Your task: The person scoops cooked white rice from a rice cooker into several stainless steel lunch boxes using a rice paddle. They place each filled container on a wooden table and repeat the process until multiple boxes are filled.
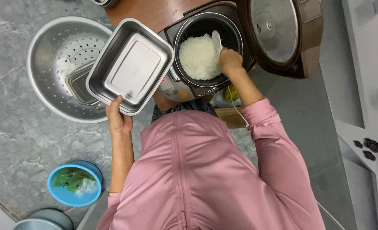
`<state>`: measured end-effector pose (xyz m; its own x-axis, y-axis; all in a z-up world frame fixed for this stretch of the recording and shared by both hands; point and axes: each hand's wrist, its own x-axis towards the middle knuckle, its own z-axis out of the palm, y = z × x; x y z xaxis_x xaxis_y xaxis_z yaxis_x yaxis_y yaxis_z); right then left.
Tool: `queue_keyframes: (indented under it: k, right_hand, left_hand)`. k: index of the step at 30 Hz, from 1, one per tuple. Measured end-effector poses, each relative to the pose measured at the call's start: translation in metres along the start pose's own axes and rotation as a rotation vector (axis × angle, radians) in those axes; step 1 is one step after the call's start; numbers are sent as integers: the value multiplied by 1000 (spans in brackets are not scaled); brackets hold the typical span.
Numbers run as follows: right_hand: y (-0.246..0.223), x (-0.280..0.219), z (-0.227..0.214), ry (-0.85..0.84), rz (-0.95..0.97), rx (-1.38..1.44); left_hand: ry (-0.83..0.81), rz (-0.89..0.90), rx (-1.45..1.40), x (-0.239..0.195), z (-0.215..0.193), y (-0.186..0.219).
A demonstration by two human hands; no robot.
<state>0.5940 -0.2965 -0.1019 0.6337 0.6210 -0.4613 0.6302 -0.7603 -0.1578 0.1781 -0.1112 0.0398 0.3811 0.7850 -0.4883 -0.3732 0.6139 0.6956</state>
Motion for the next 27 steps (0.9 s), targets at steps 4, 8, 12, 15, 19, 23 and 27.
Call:
queue_keyframes:
  k: [4, 8, 12, 15, 19, 23, 27]
  right_hand:
    - [1, 10, -20, 70, -5, -8]
    - [-16, -7, -14, 89, -151, -45]
    - [-35, -61, 15, 105, -373, -47]
    - [-33, -79, 21, 86, -437, -97]
    - [-22, -33, 8, 97, -347, -161]
    - [-25, 28, -8, 298, -402, -233]
    - [-47, 4, -3, 46, -541, -414]
  left_hand:
    - [15, -17, -19, -4, 1, 4]
    - [7, -15, -20, -6, -4, 8]
    - [22, -8, -26, -6, -8, 9]
    - [37, -1, -29, -6, -7, 8]
    - [1, 18, -45, -7, -7, 9]
    - [27, 16, -26, -12, -6, 9]
    - [37, 22, -35, -18, -11, 9]
